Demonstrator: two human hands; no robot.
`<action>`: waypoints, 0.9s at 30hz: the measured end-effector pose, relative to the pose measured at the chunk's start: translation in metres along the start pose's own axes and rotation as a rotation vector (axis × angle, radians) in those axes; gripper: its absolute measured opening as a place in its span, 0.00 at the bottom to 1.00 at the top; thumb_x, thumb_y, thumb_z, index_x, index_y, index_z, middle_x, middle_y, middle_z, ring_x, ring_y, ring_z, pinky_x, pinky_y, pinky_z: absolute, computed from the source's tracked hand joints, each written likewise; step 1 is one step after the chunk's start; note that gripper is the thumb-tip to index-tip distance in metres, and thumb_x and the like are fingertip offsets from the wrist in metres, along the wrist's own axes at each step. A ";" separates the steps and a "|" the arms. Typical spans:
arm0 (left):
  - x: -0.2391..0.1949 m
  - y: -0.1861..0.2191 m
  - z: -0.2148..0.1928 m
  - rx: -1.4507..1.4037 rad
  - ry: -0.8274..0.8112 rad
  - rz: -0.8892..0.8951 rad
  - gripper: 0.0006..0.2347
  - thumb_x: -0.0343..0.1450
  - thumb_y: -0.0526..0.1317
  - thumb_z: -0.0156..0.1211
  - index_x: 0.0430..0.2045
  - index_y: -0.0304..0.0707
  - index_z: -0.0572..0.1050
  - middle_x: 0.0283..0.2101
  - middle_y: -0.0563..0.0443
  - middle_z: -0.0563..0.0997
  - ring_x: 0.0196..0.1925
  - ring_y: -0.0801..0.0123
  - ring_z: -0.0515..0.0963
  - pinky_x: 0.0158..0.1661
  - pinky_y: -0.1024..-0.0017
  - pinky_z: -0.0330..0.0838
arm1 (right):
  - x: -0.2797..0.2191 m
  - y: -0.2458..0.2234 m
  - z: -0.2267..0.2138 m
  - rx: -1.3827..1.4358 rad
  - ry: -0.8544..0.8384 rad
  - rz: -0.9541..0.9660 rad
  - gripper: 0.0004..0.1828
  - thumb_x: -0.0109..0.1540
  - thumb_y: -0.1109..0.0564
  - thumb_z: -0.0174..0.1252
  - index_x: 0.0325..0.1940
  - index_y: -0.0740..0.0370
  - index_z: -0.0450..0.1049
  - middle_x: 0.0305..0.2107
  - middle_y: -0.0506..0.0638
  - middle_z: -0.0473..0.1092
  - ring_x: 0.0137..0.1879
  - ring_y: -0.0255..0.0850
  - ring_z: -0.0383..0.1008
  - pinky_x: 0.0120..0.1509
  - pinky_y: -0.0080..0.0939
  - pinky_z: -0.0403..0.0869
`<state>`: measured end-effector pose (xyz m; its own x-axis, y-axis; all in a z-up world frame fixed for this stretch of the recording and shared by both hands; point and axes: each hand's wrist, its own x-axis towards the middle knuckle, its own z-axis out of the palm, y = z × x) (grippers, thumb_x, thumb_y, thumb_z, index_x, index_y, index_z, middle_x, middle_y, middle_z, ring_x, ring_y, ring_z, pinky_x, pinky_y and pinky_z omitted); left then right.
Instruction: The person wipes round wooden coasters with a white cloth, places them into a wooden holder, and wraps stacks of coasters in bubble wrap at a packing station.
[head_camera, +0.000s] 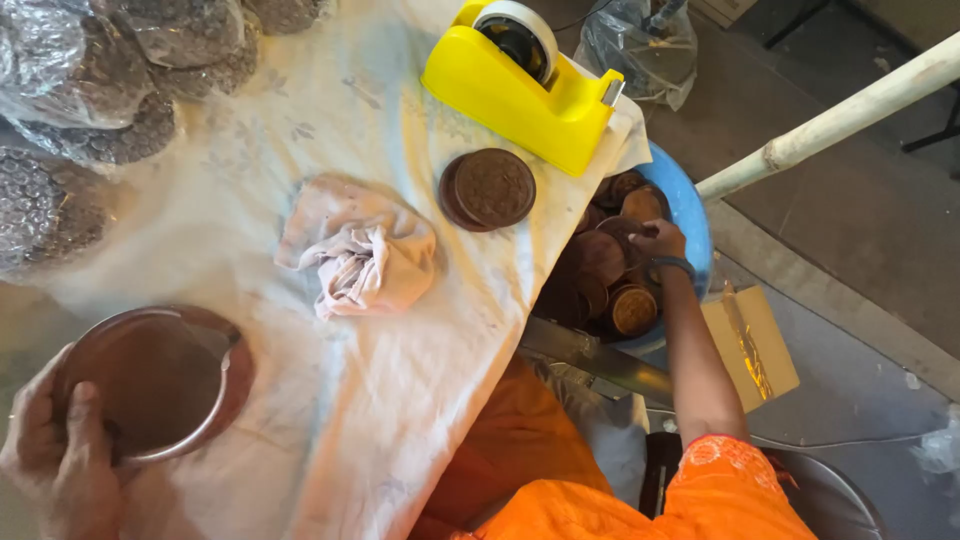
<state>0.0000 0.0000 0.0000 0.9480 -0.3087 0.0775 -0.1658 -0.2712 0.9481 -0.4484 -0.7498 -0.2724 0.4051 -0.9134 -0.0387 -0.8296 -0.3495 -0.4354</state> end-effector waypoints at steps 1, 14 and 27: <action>0.000 0.010 0.004 -0.002 -0.001 -0.001 0.09 0.86 0.29 0.53 0.62 0.28 0.70 0.49 0.45 0.78 0.35 0.76 0.72 0.35 0.79 0.67 | -0.011 -0.012 -0.017 -0.002 0.001 0.000 0.28 0.50 0.45 0.74 0.48 0.64 0.80 0.40 0.59 0.79 0.46 0.49 0.80 0.52 0.47 0.77; -0.002 0.064 0.018 0.046 0.062 0.086 0.13 0.80 0.31 0.54 0.60 0.28 0.72 0.54 0.48 0.76 0.50 0.75 0.74 0.45 0.80 0.70 | -0.192 -0.242 -0.266 0.716 -0.094 -0.083 0.11 0.63 0.65 0.64 0.50 0.69 0.75 0.37 0.48 0.76 0.40 0.32 0.75 0.44 0.33 0.74; -0.098 0.128 0.086 -1.237 -0.556 -0.462 0.37 0.75 0.64 0.40 0.75 0.37 0.58 0.73 0.42 0.67 0.72 0.60 0.71 0.68 0.62 0.70 | -0.287 -0.582 -0.203 0.570 -0.823 -1.428 0.15 0.60 0.54 0.71 0.46 0.62 0.77 0.36 0.51 0.76 0.42 0.41 0.79 0.47 0.42 0.75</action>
<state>-0.1372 -0.0835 0.0874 0.5750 -0.8022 -0.1606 0.7354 0.4209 0.5311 -0.1600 -0.3263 0.1744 0.8581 0.4198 0.2959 0.4778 -0.4414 -0.7595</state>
